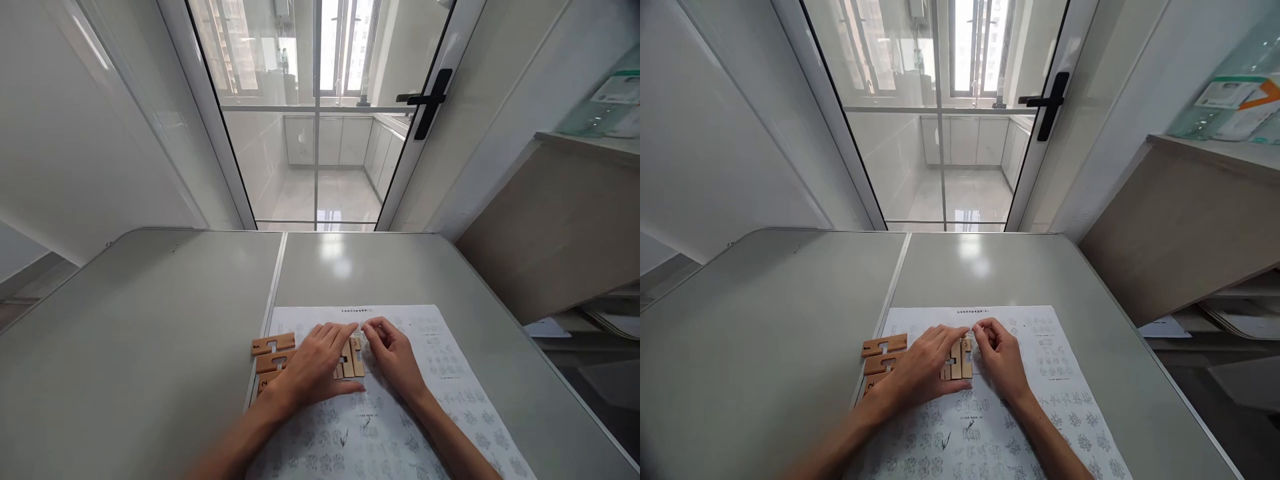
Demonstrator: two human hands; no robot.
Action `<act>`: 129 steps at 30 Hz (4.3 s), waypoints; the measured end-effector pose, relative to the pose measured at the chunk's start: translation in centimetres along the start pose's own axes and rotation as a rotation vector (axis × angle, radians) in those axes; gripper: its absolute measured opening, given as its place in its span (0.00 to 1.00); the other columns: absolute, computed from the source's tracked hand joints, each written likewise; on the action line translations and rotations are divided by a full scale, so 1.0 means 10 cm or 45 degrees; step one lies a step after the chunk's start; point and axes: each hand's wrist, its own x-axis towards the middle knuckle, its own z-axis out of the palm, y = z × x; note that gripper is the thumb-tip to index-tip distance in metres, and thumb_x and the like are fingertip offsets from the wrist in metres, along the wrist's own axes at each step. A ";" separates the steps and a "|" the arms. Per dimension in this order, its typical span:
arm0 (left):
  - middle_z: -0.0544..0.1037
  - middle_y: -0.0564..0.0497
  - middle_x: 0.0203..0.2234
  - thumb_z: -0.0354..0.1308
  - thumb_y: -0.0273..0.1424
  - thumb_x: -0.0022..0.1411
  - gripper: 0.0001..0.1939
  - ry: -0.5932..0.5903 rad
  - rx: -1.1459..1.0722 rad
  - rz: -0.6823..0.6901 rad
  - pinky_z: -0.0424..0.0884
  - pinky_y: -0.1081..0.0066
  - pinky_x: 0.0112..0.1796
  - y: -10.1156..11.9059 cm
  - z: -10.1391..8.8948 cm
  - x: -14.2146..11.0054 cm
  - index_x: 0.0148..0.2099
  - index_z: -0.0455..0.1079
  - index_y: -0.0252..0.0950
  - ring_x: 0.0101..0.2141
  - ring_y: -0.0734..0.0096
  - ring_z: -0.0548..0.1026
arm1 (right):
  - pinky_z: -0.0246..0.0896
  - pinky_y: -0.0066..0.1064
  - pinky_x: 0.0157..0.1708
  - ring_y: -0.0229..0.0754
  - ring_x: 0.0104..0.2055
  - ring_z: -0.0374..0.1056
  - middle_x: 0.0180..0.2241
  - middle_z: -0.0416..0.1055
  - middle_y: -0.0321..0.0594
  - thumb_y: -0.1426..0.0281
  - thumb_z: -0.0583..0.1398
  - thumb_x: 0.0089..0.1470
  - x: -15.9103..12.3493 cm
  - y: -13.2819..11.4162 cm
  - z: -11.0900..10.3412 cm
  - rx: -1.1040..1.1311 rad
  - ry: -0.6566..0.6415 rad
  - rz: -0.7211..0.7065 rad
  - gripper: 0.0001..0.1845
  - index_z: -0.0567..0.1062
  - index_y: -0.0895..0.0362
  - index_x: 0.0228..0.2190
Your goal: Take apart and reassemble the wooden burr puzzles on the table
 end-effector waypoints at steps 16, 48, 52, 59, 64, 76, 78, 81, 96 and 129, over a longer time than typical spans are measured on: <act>0.79 0.44 0.53 0.78 0.35 0.52 0.34 0.114 -0.149 -0.123 0.75 0.52 0.55 -0.21 -0.27 -0.22 0.58 0.69 0.41 0.54 0.50 0.76 | 0.71 0.38 0.49 0.50 0.48 0.73 0.48 0.76 0.46 0.59 0.66 0.62 0.04 -0.05 -0.23 -0.282 -0.425 -0.314 0.17 0.77 0.53 0.49; 0.77 0.46 0.55 0.71 0.19 0.56 0.38 0.319 -0.323 -0.192 0.75 0.59 0.54 -0.09 -0.17 -0.28 0.64 0.62 0.44 0.54 0.57 0.77 | 0.71 0.43 0.51 0.52 0.51 0.73 0.49 0.76 0.42 0.69 0.72 0.54 -0.17 0.02 0.05 0.084 -0.335 -0.090 0.35 0.68 0.48 0.60; 0.74 0.44 0.60 0.66 0.18 0.59 0.38 0.297 -0.352 -0.152 0.74 0.55 0.59 -0.07 -0.15 -0.28 0.67 0.60 0.45 0.60 0.55 0.74 | 0.73 0.43 0.51 0.50 0.50 0.75 0.55 0.74 0.43 0.71 0.70 0.54 -0.18 -0.05 0.07 0.141 -0.372 -0.113 0.33 0.69 0.47 0.58; 0.75 0.45 0.58 0.65 0.15 0.55 0.40 0.314 -0.357 -0.154 0.75 0.56 0.57 -0.04 -0.15 -0.27 0.66 0.62 0.45 0.58 0.56 0.76 | 0.72 0.45 0.53 0.50 0.50 0.74 0.51 0.73 0.41 0.76 0.70 0.50 -0.22 -0.02 0.12 0.151 -0.345 -0.180 0.31 0.68 0.46 0.52; 0.74 0.44 0.59 0.64 0.15 0.56 0.41 0.300 -0.314 -0.136 0.76 0.57 0.57 -0.05 -0.13 -0.28 0.67 0.60 0.44 0.58 0.56 0.75 | 0.72 0.44 0.50 0.49 0.45 0.73 0.43 0.72 0.38 0.73 0.70 0.51 -0.25 -0.01 0.14 0.041 -0.335 -0.207 0.33 0.67 0.47 0.56; 0.71 0.42 0.57 0.63 0.15 0.56 0.40 0.337 -0.267 -0.148 0.79 0.57 0.52 -0.03 -0.10 -0.33 0.67 0.59 0.44 0.55 0.56 0.77 | 0.69 0.40 0.39 0.46 0.36 0.65 0.40 0.68 0.39 0.66 0.70 0.56 -0.25 -0.05 0.17 -0.088 -0.329 -0.286 0.31 0.68 0.47 0.58; 0.71 0.42 0.56 0.65 0.16 0.56 0.40 0.346 -0.244 -0.137 0.80 0.58 0.51 -0.03 -0.09 -0.34 0.67 0.59 0.44 0.53 0.56 0.77 | 0.68 0.39 0.38 0.46 0.35 0.64 0.40 0.67 0.39 0.66 0.70 0.55 -0.25 -0.05 0.16 -0.085 -0.321 -0.283 0.30 0.69 0.47 0.58; 0.72 0.42 0.55 0.66 0.18 0.57 0.39 0.358 -0.222 -0.129 0.80 0.59 0.50 -0.03 -0.07 -0.35 0.67 0.60 0.44 0.51 0.57 0.78 | 0.67 0.38 0.39 0.45 0.36 0.64 0.39 0.66 0.37 0.66 0.70 0.55 -0.23 -0.06 0.15 -0.033 -0.323 -0.239 0.29 0.71 0.48 0.57; 0.76 0.43 0.47 0.58 0.28 0.72 0.23 0.403 0.061 0.093 0.84 0.60 0.46 0.10 -0.10 -0.36 0.67 0.62 0.40 0.47 0.59 0.82 | 0.54 0.31 0.28 0.38 0.27 0.56 0.26 0.62 0.29 0.61 0.72 0.49 -0.25 -0.12 0.14 -0.028 -0.458 -0.201 0.18 0.76 0.52 0.40; 0.79 0.43 0.43 0.56 0.19 0.68 0.24 0.442 0.107 0.178 0.82 0.63 0.42 0.20 -0.01 -0.33 0.65 0.64 0.35 0.41 0.62 0.81 | 0.52 0.31 0.25 0.38 0.25 0.55 0.25 0.62 0.30 0.44 0.70 0.49 -0.33 -0.03 0.18 -0.197 -0.322 -0.254 0.30 0.63 0.51 0.30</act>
